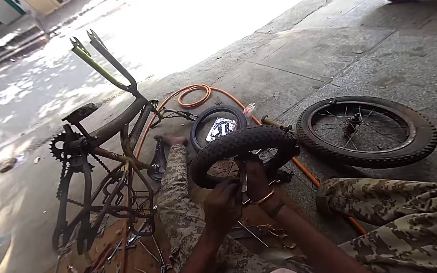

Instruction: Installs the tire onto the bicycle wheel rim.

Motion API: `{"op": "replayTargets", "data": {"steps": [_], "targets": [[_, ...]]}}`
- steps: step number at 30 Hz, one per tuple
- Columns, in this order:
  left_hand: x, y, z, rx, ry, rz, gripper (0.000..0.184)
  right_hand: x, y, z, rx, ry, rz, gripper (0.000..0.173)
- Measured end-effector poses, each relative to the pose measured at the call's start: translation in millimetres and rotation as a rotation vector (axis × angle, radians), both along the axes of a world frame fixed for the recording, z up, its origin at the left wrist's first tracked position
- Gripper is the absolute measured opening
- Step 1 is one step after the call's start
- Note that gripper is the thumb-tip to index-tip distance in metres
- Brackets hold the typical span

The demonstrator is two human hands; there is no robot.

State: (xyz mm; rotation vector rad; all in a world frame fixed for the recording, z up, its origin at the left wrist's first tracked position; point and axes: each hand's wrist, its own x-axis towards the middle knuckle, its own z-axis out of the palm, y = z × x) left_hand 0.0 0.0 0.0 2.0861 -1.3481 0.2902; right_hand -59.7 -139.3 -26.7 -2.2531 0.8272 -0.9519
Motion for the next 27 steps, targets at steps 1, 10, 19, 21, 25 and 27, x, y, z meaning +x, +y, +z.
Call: {"op": "replayTargets", "data": {"steps": [1,10,19,21,25,27], "targets": [[16,2,11,-0.102,-0.089,0.052,0.027,0,-1,-1,0.015,-0.06,-0.004,0.034],[138,-18,2,-0.059,0.059,-0.066,0.071,4,-10,-3,0.236,-0.226,0.275,0.031],[94,-89,87,0.459,-0.19,-0.05,0.063,3,-21,-33,0.672,-0.443,0.073,0.031],[99,-100,77,0.546,-0.16,-0.076,0.064,10,-14,-56,0.622,-0.374,-0.013,0.032],[97,-117,85,0.594,-0.159,-0.147,0.063,10,-18,-63,0.606,-0.426,-0.036,0.032],[104,-117,91,0.57,-0.126,-0.188,0.063,5,-34,-65,0.485,-0.4,-0.012,0.032]]}}
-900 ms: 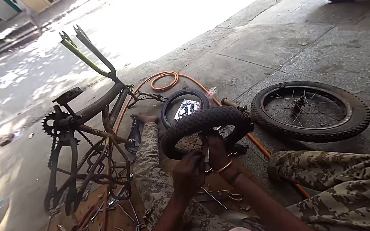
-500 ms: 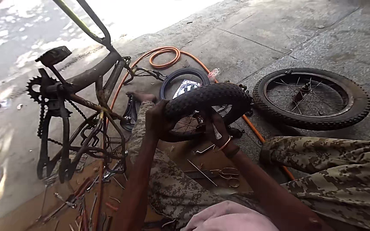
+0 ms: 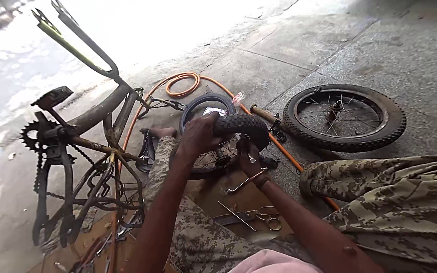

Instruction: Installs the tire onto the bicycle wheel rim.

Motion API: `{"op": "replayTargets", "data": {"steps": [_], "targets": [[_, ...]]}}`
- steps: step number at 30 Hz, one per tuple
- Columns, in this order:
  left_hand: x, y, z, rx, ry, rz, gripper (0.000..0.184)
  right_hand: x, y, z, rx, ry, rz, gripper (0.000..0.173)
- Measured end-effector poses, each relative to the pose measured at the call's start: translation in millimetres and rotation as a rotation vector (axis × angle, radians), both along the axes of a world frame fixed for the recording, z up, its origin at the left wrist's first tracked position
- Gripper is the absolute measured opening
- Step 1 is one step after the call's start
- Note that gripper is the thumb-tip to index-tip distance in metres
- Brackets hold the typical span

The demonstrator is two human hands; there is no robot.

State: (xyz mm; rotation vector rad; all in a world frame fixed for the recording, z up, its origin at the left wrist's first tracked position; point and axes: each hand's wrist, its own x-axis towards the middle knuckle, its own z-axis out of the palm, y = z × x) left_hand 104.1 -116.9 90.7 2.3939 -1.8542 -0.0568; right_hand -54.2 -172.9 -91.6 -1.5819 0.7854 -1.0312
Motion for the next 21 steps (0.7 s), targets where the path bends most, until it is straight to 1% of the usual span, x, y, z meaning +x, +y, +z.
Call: {"op": "replayTargets", "data": {"steps": [2,3,4,5,7,8,9,12,13,14,15,17,19,21], "targets": [[10,13,2,-0.017,0.064,0.044,0.065,-9,-5,3,-0.103,0.08,0.003,0.028],[12,22,-3,-0.048,0.078,0.071,0.064,-16,-4,6,-0.125,0.174,0.011,0.026],[14,28,-9,-0.091,0.085,0.091,0.063,-22,-5,15,-0.121,0.321,0.023,0.024],[15,30,-16,-0.152,0.073,0.096,0.062,-26,-9,30,-0.099,0.513,0.05,0.025],[18,35,-23,-0.219,0.067,0.075,0.063,-34,-15,65,-0.048,0.911,0.154,0.04],[20,38,-24,-0.221,0.073,0.067,0.064,-39,-18,80,-0.039,1.049,0.209,0.046],[22,39,-24,-0.218,0.081,0.057,0.065,-45,-19,92,-0.044,1.139,0.26,0.051],[27,43,-21,-0.187,0.142,-0.008,0.063,-57,-7,105,-0.032,1.24,0.433,0.057],[29,41,-17,-0.167,0.163,-0.045,0.064,-58,3,102,-0.01,1.232,0.488,0.052],[29,41,-15,-0.157,0.18,-0.077,0.065,-59,12,93,0.044,1.228,0.557,0.042],[29,42,-15,-0.168,0.18,-0.084,0.065,-60,21,83,0.114,1.225,0.62,0.037],[23,48,-21,-0.24,0.117,0.02,0.064,-62,37,71,0.185,1.266,0.708,0.038],[15,51,-35,-0.334,0.038,0.153,0.065,-64,47,69,0.148,1.33,0.717,0.034],[11,52,-39,-0.343,0.034,0.194,0.065,-65,46,75,0.062,1.353,0.69,0.025]]}}
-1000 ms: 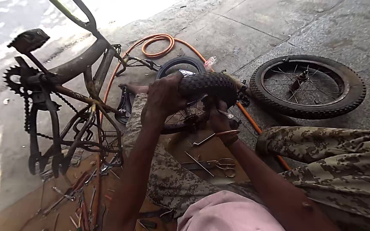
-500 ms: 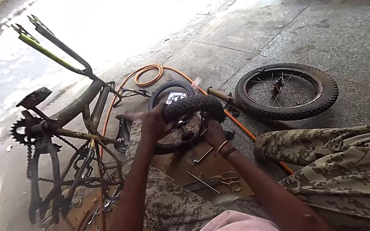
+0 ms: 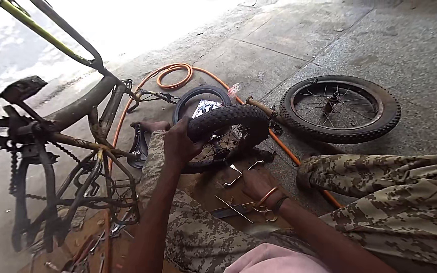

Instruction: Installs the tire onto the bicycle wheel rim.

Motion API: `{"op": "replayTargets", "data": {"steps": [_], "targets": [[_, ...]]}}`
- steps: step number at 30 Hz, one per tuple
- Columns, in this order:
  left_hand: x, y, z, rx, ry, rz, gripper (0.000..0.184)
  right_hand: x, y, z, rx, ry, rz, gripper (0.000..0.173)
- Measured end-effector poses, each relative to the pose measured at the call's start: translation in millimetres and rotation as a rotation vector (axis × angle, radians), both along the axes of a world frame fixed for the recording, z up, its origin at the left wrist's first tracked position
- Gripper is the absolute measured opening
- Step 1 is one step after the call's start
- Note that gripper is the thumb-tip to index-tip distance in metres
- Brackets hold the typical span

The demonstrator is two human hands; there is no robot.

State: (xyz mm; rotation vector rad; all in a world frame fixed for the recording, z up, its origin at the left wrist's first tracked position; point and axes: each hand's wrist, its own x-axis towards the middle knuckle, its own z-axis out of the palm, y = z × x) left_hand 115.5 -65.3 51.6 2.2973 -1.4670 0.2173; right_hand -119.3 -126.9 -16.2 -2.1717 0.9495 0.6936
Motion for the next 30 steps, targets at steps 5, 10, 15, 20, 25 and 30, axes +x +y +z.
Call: {"op": "replayTargets", "data": {"steps": [5,10,15,20,25,30], "targets": [[1,-1,5,0.046,0.04,-0.047,0.059,-9,-29,52,-0.249,-0.179,0.201,0.014],[-6,-4,11,0.071,0.096,-0.113,0.052,-30,-62,141,-0.354,-0.188,0.475,0.046],[-15,-6,12,0.091,0.113,-0.146,0.049,-31,-106,176,-0.439,-0.332,0.731,0.01],[-17,-6,11,0.082,0.122,-0.175,0.045,-10,-133,173,-0.318,-0.484,0.767,0.011],[-16,-7,13,0.094,0.144,-0.19,0.046,12,-146,165,-0.192,-0.635,0.685,0.019],[-10,-14,15,0.09,0.161,-0.226,0.043,46,-147,173,-0.205,-0.536,0.699,0.024]]}}
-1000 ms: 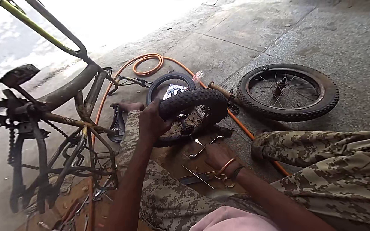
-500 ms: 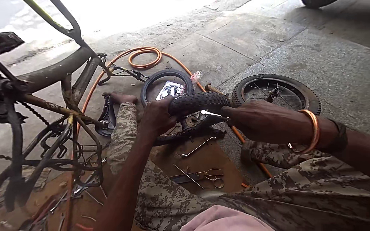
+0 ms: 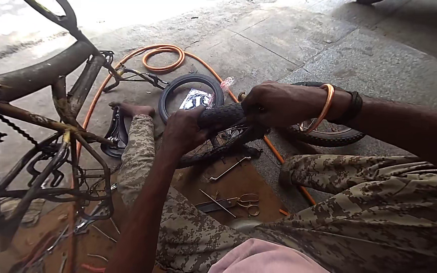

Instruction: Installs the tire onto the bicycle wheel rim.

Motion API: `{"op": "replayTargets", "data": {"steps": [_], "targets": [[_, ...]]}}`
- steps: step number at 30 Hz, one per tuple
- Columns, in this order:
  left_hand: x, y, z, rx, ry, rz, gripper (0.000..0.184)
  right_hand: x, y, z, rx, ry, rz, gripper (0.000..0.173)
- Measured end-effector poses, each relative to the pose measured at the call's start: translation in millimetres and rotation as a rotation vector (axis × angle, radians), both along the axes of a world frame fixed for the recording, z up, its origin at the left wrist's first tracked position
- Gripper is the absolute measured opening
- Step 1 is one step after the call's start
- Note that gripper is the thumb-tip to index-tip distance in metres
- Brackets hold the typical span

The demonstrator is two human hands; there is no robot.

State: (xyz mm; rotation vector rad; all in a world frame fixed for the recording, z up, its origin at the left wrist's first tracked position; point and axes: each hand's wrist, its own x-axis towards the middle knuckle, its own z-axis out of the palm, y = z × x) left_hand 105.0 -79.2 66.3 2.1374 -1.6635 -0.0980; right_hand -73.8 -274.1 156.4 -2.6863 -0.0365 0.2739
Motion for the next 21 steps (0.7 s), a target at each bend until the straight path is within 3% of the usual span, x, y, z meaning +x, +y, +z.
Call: {"op": "replayTargets", "data": {"steps": [4,7,8,10,11,13,14,15,17,19,21], "targets": [[14,-8,-1,-0.014,-0.004,-0.005,0.044,32,8,3,-0.1,0.119,-0.17,0.027],[26,-12,-5,-0.007,-0.042,0.046,0.049,18,56,-17,-0.202,0.012,-0.405,0.012],[28,-13,-6,0.003,-0.045,0.066,0.051,6,76,-40,-0.23,-0.075,-0.512,0.012],[30,-17,-3,0.028,-0.052,0.072,0.059,-11,111,-120,-0.215,-0.36,-0.752,0.023],[28,-22,1,0.039,-0.074,0.063,0.066,-11,127,-161,-0.084,-0.43,-0.898,0.03],[16,-35,8,0.048,-0.1,0.027,0.075,-12,154,-227,0.302,-0.312,-1.151,0.026],[9,-36,9,0.045,-0.096,-0.011,0.076,-18,167,-246,0.451,-0.257,-1.222,0.033],[9,-38,11,0.037,-0.082,-0.065,0.078,-21,171,-251,0.505,-0.252,-1.24,0.036],[23,-30,12,0.044,-0.027,-0.114,0.086,-31,161,-223,0.435,-0.162,-1.16,0.031],[29,1,-3,-0.004,0.004,0.003,0.081,-45,139,-179,0.345,-0.016,-1.006,0.024],[37,15,-16,-0.12,-0.008,0.111,0.068,-56,114,-144,0.299,-0.057,-0.859,0.028]]}}
